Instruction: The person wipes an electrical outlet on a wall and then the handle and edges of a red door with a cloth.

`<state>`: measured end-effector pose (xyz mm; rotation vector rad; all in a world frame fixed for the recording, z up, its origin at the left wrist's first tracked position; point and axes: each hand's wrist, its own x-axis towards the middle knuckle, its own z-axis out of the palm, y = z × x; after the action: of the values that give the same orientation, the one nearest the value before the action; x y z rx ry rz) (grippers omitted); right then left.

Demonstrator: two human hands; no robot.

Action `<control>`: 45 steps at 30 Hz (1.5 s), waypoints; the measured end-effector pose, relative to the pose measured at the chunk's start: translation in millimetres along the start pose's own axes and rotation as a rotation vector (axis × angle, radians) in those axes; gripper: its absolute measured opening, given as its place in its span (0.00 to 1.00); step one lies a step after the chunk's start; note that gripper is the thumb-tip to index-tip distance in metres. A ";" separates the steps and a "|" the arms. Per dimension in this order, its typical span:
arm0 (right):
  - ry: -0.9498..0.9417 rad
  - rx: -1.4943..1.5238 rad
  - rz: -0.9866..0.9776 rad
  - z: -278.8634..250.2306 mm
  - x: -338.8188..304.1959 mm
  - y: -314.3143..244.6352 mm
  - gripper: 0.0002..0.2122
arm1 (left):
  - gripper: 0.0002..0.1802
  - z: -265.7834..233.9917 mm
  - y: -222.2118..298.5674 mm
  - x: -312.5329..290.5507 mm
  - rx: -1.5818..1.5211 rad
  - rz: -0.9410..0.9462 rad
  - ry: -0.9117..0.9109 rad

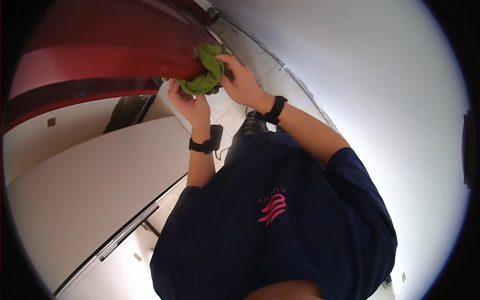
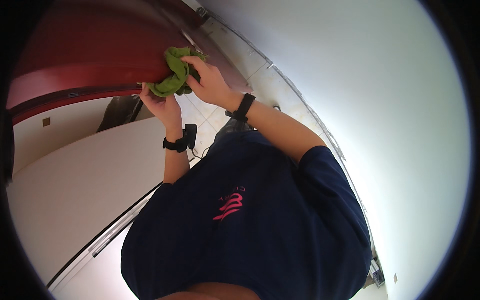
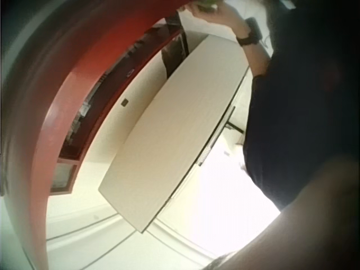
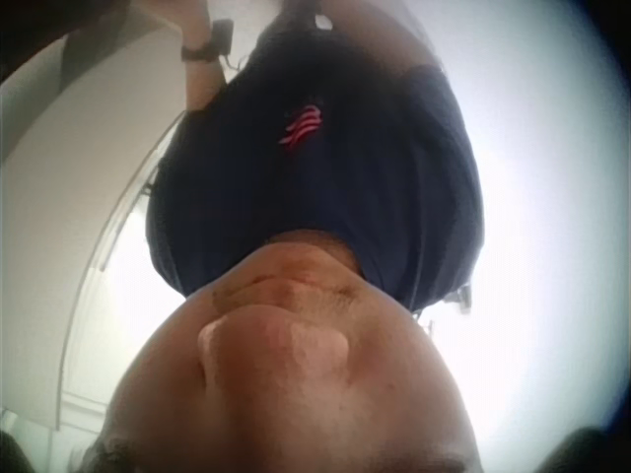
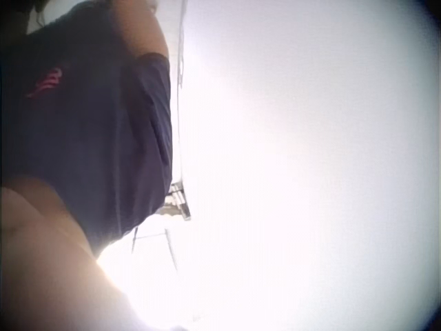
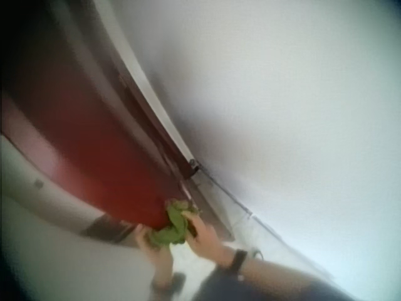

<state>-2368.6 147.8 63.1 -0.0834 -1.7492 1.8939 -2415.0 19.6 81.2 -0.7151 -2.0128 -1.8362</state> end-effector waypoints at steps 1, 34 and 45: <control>-0.048 -0.012 -0.057 -1.1 5.1 -2.4 0.19 | 0.27 -1.4 1.0 0.7 0.003 -0.029 -0.014; -0.154 -0.105 -0.164 45.9 31.3 -78.2 0.26 | 0.29 -47.5 41.5 56.6 -0.198 0.153 -0.188; -0.121 -0.166 -0.102 53.1 14.2 -63.9 0.23 | 0.25 -64.7 25.0 42.3 -0.106 0.101 -0.156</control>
<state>-2379.7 105.9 135.3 0.0586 -1.9521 1.7103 -2441.9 -37.0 132.9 -0.9996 -1.9441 -1.8917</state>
